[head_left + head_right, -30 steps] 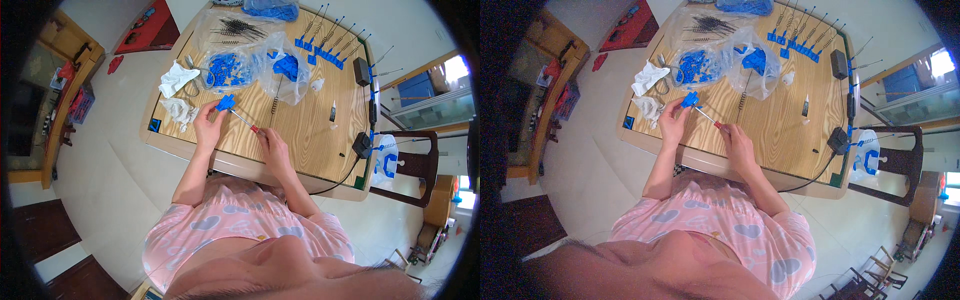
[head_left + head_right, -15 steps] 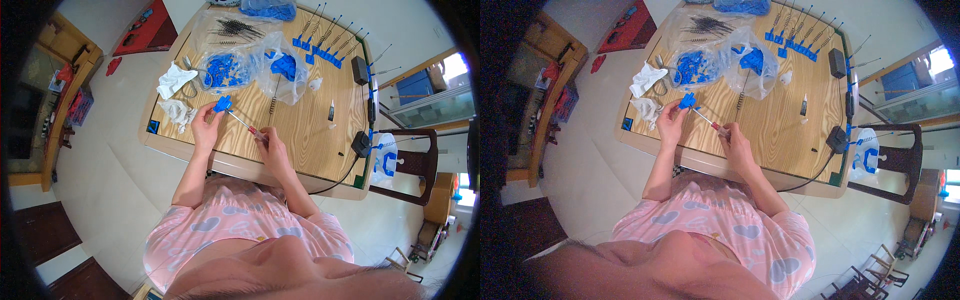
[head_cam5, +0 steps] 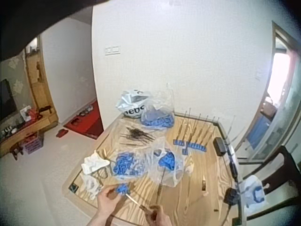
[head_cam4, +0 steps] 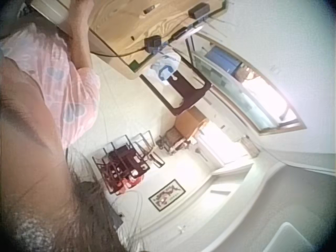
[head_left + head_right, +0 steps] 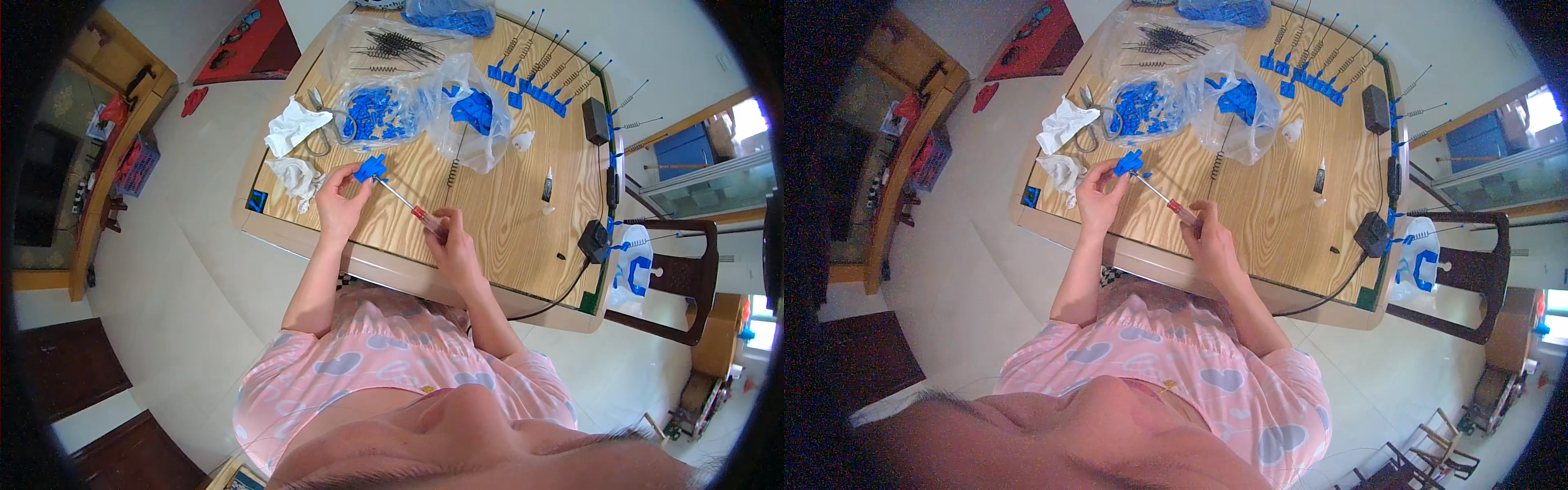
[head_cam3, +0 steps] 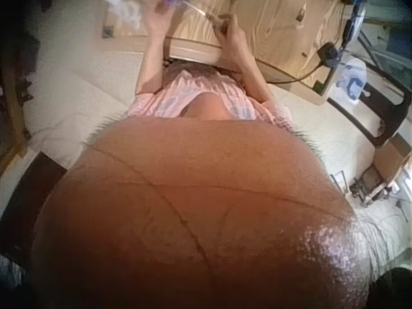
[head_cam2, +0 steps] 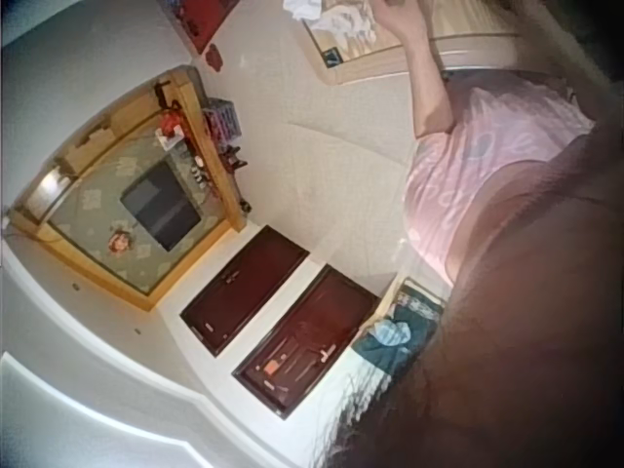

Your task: Assembling small components by inserting a spring and wire into a blue plastic housing.

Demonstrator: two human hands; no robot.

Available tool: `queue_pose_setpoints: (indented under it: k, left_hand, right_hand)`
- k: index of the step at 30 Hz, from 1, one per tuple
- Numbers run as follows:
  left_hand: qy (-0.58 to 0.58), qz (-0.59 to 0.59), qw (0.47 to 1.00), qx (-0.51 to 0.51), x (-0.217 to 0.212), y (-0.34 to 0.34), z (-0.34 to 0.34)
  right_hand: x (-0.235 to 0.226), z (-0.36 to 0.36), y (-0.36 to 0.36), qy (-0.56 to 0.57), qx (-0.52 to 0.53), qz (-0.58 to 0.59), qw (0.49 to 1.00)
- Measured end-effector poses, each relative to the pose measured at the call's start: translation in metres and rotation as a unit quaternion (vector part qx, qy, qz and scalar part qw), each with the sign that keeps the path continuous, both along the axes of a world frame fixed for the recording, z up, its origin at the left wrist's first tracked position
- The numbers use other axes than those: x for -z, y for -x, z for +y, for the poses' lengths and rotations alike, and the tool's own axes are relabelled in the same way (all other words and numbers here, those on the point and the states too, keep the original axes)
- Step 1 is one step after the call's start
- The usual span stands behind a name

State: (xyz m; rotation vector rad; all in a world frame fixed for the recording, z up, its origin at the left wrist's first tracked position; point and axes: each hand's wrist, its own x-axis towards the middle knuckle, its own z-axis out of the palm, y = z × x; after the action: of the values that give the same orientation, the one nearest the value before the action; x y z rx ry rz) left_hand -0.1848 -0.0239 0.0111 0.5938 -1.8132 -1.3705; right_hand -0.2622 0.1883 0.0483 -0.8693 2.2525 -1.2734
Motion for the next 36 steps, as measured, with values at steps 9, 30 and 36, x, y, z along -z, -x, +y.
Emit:
queue_pose_setpoints:
  k: [9, 30, 36]
  left_hand:
    - [0.06, -0.036, 0.998, -0.008, -0.01, -0.002, 0.002]
    - [0.088, -0.054, 0.995, -0.005, -0.017, 0.001, 0.009]
    - [0.084, -0.054, 0.995, -0.004, -0.013, 0.001, 0.008]
  right_hand:
    - [-0.003, 0.001, 0.0, -0.011, -0.007, 0.023, 1.0]
    - [0.002, 0.002, 0.002, 0.022, 0.02, 0.018, 0.999]
    - [-0.008, 0.002, 0.001, -0.007, 0.009, 0.046, 0.999]
